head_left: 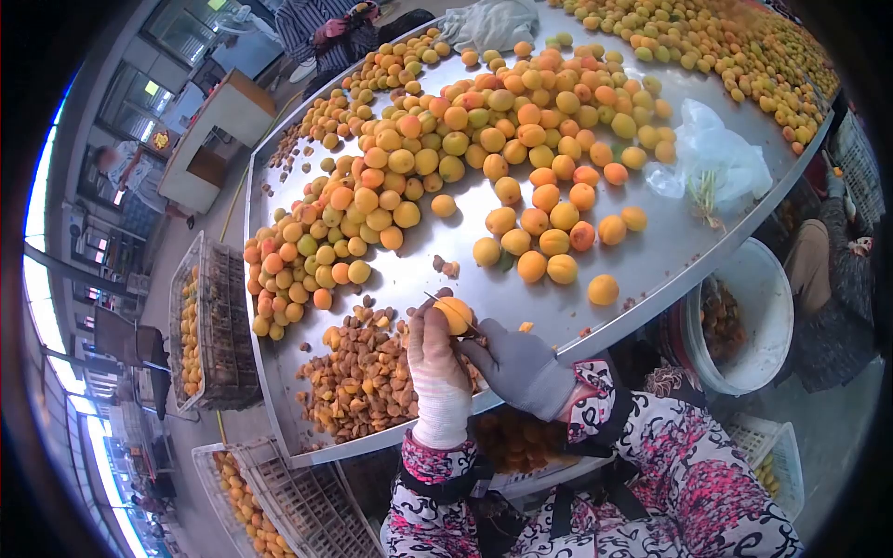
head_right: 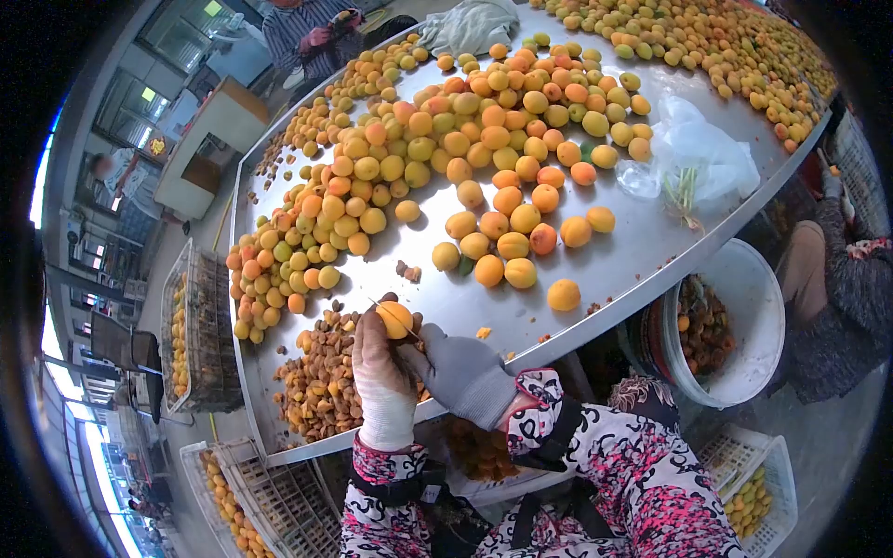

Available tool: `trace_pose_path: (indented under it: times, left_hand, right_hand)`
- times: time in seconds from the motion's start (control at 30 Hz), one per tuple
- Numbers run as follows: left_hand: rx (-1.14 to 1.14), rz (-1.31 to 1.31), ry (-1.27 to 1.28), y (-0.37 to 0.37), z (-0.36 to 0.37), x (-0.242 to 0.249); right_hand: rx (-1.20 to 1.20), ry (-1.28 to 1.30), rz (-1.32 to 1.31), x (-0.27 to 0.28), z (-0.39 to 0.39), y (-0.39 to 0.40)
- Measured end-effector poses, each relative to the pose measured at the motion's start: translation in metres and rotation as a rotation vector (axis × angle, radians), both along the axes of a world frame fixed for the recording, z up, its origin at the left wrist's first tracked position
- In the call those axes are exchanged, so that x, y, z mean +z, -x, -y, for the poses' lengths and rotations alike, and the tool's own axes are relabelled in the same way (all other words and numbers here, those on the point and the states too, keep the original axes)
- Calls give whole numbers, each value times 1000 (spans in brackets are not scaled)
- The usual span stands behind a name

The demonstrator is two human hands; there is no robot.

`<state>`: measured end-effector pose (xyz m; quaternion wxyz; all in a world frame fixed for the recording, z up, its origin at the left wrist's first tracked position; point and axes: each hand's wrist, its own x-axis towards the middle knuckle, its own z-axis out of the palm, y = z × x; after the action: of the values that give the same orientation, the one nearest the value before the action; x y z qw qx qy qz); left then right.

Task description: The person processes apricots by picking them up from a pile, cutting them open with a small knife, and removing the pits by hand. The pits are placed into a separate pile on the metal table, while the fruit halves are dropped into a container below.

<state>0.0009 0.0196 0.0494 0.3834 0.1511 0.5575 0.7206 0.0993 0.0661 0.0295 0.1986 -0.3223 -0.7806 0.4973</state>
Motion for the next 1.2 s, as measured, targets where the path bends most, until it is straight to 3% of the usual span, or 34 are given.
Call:
trace_pose_path:
  times: [0.1, 0.2, 0.3, 0.37, 0.53, 0.63, 0.7, 0.77, 0.83, 0.9, 1.0, 1.2]
  left_hand:
    - [33, 208, -36, 1, -1, -7]
    - [36, 16, 31, -4, -2, -1]
    - [36, -110, 116, -1, -5, -7]
    - [46, -84, 127, -1, -5, -7]
    - [13, -4, 87, 11, -4, -12]
    - [69, 160, -114, 36, -1, -27]
    - [34, -250, 44, 38, 6, -26]
    - [4, -335, 124, 6, -1, -6]
    - [-162, -760, 103, -3, 2, -18]
    - [-172, -1037, 52, -3, 3, -29]
    - [-195, -1178, 92, -2, 3, -27]
    - [-166, -1129, 100, -6, 0, -29]
  right_hand:
    - [0, -111, 112, 8, -3, 0]
    - [52, -128, 233, 10, -3, 1]
    - [36, 77, 100, -4, -1, 6]
    - [58, 388, -45, -12, 0, 8]
    - [96, 312, -51, -13, -6, 7]
    - [148, 359, -16, -7, -19, -1]
    - [163, 438, -15, 8, -32, -5]
    - [14, 806, 11, 29, -48, -11]
    - [-14, 759, -21, 15, -51, -9]
    - [37, 751, -111, 5, -51, -6]
    - [31, 815, -130, 1, -50, -5]
    - [46, 931, -223, -4, -47, -6]
